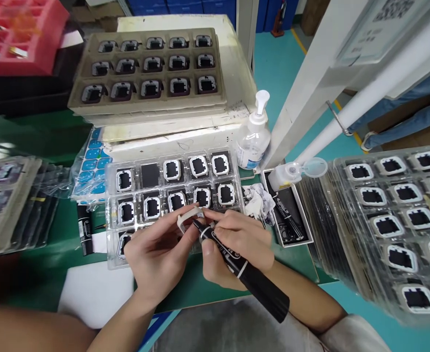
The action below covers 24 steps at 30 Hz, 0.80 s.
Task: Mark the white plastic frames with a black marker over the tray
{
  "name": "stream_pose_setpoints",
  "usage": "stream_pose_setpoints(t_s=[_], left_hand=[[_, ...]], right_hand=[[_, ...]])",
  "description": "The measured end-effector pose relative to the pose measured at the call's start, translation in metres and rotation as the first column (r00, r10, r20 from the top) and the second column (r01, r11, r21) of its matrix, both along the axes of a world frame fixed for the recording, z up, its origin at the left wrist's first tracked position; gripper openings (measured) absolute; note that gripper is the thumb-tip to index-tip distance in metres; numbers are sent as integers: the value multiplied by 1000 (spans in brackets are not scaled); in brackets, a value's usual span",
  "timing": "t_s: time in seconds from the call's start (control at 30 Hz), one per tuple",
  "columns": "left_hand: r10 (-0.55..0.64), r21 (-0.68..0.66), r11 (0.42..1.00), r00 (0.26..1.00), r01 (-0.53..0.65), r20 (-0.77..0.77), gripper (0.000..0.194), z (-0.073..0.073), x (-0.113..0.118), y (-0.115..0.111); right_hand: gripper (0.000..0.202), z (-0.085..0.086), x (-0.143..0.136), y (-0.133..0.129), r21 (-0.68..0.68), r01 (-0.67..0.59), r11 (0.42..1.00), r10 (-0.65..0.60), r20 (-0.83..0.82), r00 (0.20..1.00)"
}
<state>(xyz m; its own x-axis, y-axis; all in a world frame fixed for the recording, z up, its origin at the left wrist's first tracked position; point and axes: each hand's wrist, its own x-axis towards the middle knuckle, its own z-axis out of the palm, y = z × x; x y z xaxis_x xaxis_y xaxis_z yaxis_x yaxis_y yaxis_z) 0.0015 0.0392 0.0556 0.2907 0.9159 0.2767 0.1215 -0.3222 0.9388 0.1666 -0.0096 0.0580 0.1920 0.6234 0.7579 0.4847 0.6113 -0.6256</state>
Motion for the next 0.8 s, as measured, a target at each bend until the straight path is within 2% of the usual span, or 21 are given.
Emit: stream_pose_setpoints(t_s=[0.23,0.63,0.8], left_hand=[[-2,42,999,1000,3,-19,44,-2,1,0],[30,104,994,995,-21,-91,37,-4,2,1],[48,178,984,989,-22,-142,38,-6,-1,1]], right_hand=[[27,1,-5,-2,-27,80,996,-80,1,997],[30,4,-5,-1,-58,34,998,-36,-41,999],[28,4,-6,-3,-95,48,994,-50,-15,999]])
